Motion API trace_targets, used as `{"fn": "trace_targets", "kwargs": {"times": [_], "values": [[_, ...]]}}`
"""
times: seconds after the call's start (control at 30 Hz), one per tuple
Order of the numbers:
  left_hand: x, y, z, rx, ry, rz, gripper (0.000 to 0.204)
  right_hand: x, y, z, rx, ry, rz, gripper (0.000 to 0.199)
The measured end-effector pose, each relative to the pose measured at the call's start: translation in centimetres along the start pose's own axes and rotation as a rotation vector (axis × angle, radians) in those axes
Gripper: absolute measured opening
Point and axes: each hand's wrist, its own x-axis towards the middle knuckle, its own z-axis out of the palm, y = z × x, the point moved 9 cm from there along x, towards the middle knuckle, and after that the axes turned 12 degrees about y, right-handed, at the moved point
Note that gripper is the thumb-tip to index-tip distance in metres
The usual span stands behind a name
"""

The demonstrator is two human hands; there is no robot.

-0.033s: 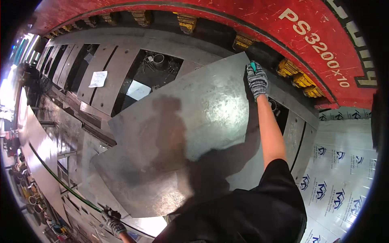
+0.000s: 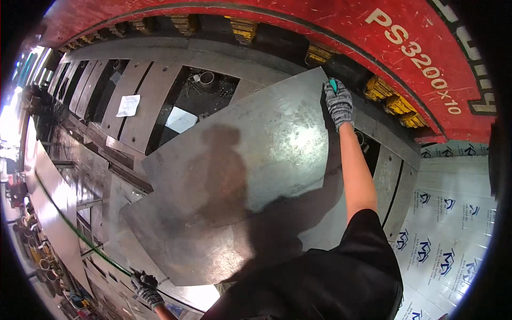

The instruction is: The recorder uses a tape measure to check dimensions of metal sheets, marks them, and moves them across the floor in a workshop.

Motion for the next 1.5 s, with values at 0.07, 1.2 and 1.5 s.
{"fn": "trace_targets", "kwargs": {"times": [0.07,1.2,1.5], "values": [[-2.2,4.8,5.0,0.255,0.342,0.545,0.038,1.6,0.0,0.9,0.104,-0.052,0.004,0.045],[-16.0,-6.7,39.3,0.924,-1.033,0.435,0.031,-0.6,-1.2,-4.4,0.151,0.126,0.166,0.042],[-22.2,-16.4,31.7,0.946,-0.856,-0.396,0.034,-1.4,1.0,0.2,0.582,-0.245,0.449,0.048]]}}
